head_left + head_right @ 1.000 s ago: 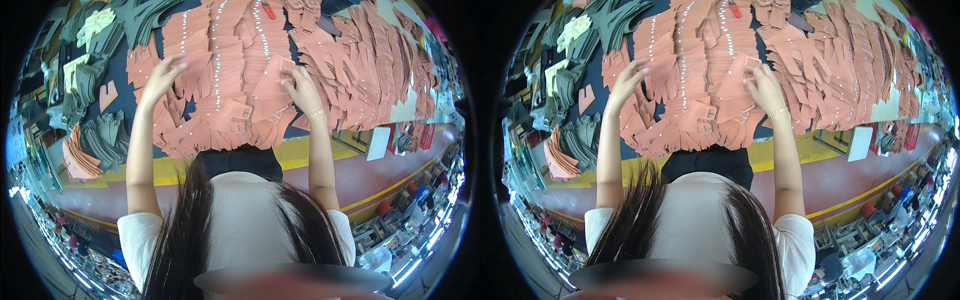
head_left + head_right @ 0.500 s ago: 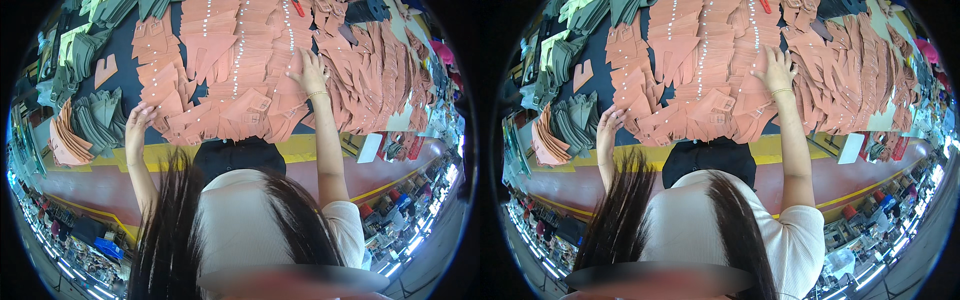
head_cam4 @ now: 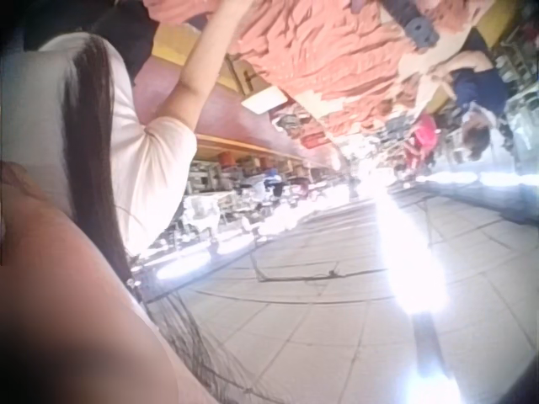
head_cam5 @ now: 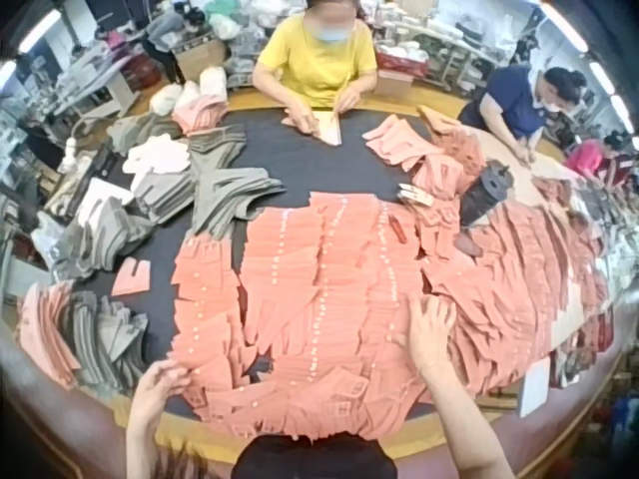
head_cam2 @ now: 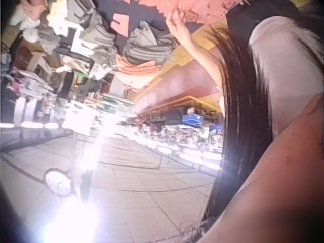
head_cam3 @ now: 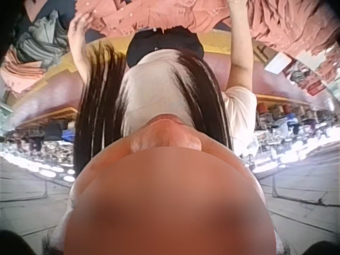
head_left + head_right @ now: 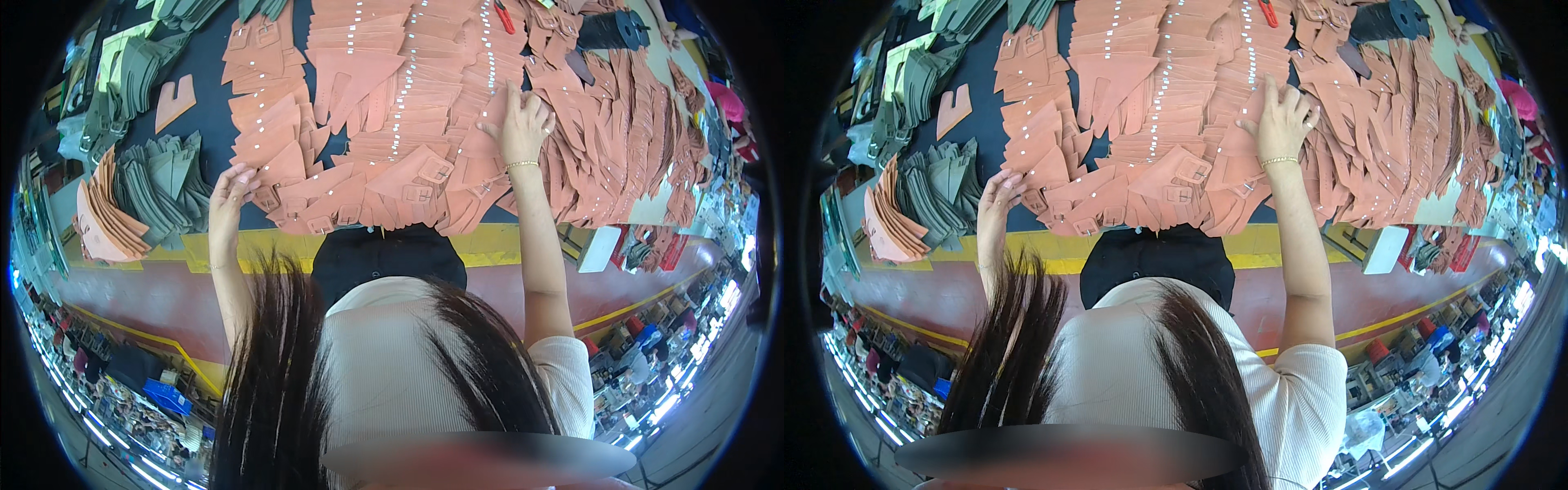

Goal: The person sorts and stacks light pink fabric pieces on a large table. They repeatedly pick up pieces, align them, and place them into neat piles while occasionally moving other stacks aside.

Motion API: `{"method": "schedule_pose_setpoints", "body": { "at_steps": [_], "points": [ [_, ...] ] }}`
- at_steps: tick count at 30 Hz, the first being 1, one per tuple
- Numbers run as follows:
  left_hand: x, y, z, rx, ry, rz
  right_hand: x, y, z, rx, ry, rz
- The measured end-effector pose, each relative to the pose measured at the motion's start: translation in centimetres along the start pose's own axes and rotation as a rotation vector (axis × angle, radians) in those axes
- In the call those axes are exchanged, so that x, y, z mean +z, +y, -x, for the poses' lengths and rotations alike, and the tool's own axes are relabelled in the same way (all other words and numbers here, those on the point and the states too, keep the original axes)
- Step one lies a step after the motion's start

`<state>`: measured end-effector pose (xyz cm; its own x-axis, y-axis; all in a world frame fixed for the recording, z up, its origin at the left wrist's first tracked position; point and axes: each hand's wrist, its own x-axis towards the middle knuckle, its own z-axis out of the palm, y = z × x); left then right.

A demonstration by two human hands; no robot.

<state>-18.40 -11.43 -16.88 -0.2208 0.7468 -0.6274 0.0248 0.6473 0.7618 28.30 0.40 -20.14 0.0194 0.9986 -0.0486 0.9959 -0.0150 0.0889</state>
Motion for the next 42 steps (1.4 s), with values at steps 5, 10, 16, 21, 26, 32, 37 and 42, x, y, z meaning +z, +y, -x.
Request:
{"method": "schedule_pose_setpoints", "body": {
  "at_steps": [5, 10, 16, 21, 26, 32, 37, 42],
  "points": [
    [-0.4, 0.0, 0.0, 0.070, 0.045, -0.013, -0.1, -0.3, 0.5, 0.002, 0.020, -0.053],
    [-0.9, -0.4, -0.3, 0.097, 0.109, -0.112, 0.4, -0.3, 0.5, 0.028, 0.029, 0.024],
    [-0.7, -1.1, 0.5, 0.107, 0.138, -0.132, 1.0, 0.3, 0.4, -0.011, 0.002, 0.053],
    [-0.9, -1.7, 1.1, 0.126, 0.126, -0.159, 1.0, 0.2, 0.6, -0.023, 0.036, 0.029],
    [-0.8, -3.3, 0.5, 0.165, 0.114, -0.136, 0.9, 0.1, 0.8, -0.024, 0.036, 0.006],
    [-0.5, -4.0, -0.7, 0.187, 0.112, -0.454, 0.9, 0.2, 0.7, -0.009, 0.014, 0.008],
    [0.0, -3.3, -1.8, 0.329, 0.126, -0.515, 0.6, 0.1, 0.9, 0.010, -0.027, 0.015],
    [-0.2, -2.7, -3.0, 0.305, 0.113, -0.620, 0.5, 0.0, 1.0, -0.001, 0.003, -0.021]
  ]
}}
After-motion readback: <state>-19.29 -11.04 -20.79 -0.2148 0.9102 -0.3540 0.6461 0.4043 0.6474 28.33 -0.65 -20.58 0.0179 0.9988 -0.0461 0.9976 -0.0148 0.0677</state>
